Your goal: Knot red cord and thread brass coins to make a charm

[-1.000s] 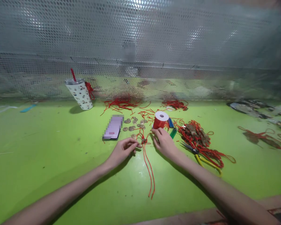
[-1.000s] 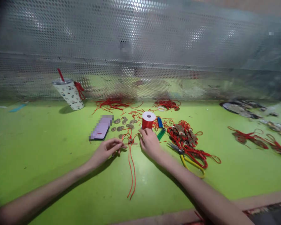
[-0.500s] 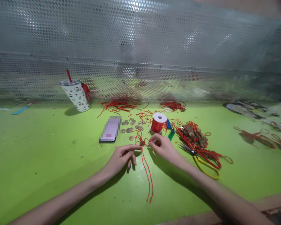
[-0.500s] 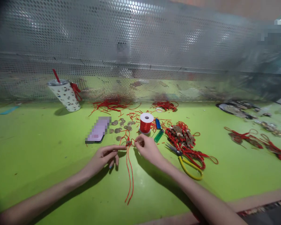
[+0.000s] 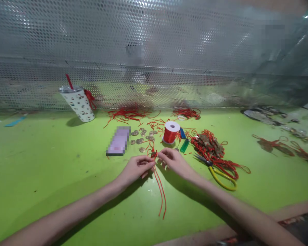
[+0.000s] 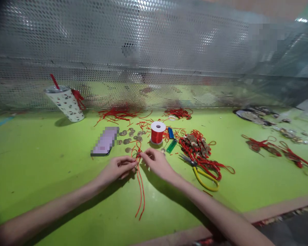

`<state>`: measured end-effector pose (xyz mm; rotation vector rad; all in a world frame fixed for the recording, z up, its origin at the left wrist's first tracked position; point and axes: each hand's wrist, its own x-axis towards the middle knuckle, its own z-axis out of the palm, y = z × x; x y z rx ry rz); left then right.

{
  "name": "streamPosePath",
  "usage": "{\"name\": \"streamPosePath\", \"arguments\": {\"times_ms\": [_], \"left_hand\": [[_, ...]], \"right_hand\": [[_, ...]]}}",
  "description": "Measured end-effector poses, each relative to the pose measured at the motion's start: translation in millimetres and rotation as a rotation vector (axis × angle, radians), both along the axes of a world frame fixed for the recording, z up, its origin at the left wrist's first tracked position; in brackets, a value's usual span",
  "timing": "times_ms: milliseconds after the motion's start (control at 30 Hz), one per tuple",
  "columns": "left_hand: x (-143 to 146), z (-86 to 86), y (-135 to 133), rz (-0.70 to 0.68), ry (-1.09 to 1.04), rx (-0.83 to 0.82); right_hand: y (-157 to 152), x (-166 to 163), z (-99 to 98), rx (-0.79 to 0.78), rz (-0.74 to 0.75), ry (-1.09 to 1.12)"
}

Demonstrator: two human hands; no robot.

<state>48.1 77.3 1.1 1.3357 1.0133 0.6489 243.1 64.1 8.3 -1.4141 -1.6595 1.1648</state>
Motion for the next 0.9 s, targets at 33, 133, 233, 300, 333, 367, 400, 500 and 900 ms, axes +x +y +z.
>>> {"name": "streamPosePath", "arguments": {"times_ms": [33, 133, 233, 300, 333, 367, 400, 500, 900], "left_hand": [[-2.1, 0.6, 0.5, -0.003, 0.024, 0.055], [-8.2, 0.4, 0.2, -0.02, 0.138, 0.293], [-11.4, -3.8, -1.1, -0.063, 0.239, 0.538], [-11.8, -7.2, -1.8, -0.104, 0.275, 0.645], [-11.7, -8.7, -2.0, -0.128, 0.287, 0.684], [-11.5, -9.7, -2.1, -0.155, 0.298, 0.719], [-11.2, -10.5, -2.1, -0.179, 0.307, 0.749], [-9.6, -11.5, -1.0, -0.246, 0.328, 0.833], [-3.9, -23.1, 8.4, -0.259, 0.447, 1.087]], "right_hand": [[-6.6, -0.5, -0.3, 0.11, -0.011, -0.128], [-28.6, -6.3, -6.3, 0.292, 0.008, -0.469], [-42.3, -13.8, -16.9, 0.431, 0.065, -0.716], [-43.7, -15.4, -23.3, 0.488, 0.084, -0.797], [-42.7, -14.7, -25.6, 0.506, 0.088, -0.814], [-41.1, -13.3, -27.3, 0.519, 0.087, -0.817], [-39.2, -11.5, -28.3, 0.53, 0.083, -0.807], [-34.6, -6.1, -28.0, 0.548, 0.06, -0.71], [-9.7, 10.5, 3.0, -0.283, 0.079, 0.073]]}}
